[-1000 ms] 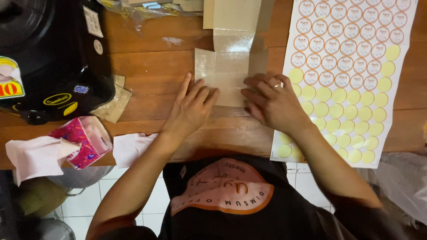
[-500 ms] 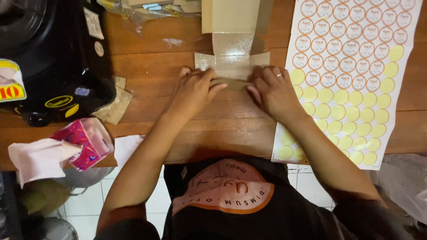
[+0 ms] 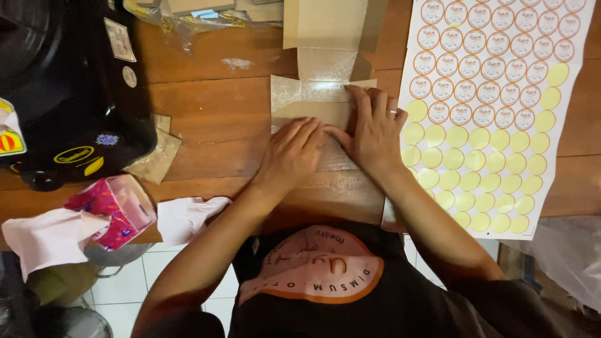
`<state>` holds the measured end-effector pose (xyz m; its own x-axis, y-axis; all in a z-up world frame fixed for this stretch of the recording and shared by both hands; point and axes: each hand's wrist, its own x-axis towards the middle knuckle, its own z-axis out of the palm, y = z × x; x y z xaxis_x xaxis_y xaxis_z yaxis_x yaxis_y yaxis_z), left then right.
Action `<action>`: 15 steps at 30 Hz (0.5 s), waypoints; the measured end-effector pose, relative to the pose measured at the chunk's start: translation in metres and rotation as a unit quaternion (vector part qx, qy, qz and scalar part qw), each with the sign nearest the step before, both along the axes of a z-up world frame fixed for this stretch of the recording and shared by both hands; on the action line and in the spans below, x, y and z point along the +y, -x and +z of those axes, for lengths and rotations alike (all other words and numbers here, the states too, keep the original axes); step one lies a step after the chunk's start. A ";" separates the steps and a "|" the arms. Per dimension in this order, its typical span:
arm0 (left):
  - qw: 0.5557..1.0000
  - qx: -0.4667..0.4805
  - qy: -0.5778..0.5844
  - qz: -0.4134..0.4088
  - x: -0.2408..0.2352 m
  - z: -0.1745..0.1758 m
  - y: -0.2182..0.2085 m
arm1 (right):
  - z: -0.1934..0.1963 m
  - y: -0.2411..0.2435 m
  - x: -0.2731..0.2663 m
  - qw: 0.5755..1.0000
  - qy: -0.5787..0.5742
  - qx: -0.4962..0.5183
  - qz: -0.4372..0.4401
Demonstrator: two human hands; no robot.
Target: The person assembles flat cardboard pieces into small boxes by folding and taping the edges. They place each completed box into a stack on the table.
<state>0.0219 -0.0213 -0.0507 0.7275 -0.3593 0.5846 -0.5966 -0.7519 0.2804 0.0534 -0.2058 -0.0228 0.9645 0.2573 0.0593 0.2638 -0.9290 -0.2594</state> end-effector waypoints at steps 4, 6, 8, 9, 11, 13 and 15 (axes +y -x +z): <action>0.999 0.033 0.011 -0.018 0.009 0.010 0.004 | 0.013 -0.004 -0.010 0.997 0.018 0.066 -0.019; 0.998 0.057 0.001 -0.011 0.008 0.018 0.003 | 0.020 -0.007 -0.019 0.987 0.021 0.149 -0.046; 0.998 0.069 -0.010 -0.005 0.011 0.019 0.003 | 0.025 -0.009 -0.023 0.984 0.015 0.171 -0.050; 0.996 0.081 -0.023 0.004 0.013 0.020 0.003 | 0.027 -0.011 -0.025 0.980 0.008 0.193 -0.051; 0.996 0.089 -0.029 0.002 0.009 0.026 0.002 | 0.027 -0.012 -0.026 0.982 0.016 0.184 -0.042; 0.995 0.095 -0.040 0.009 0.009 0.033 0.000 | 0.021 -0.015 -0.025 0.984 0.022 0.174 -0.024; 0.993 0.088 -0.074 0.005 0.008 0.037 -0.003 | 0.011 -0.015 -0.027 0.986 -0.003 0.165 0.012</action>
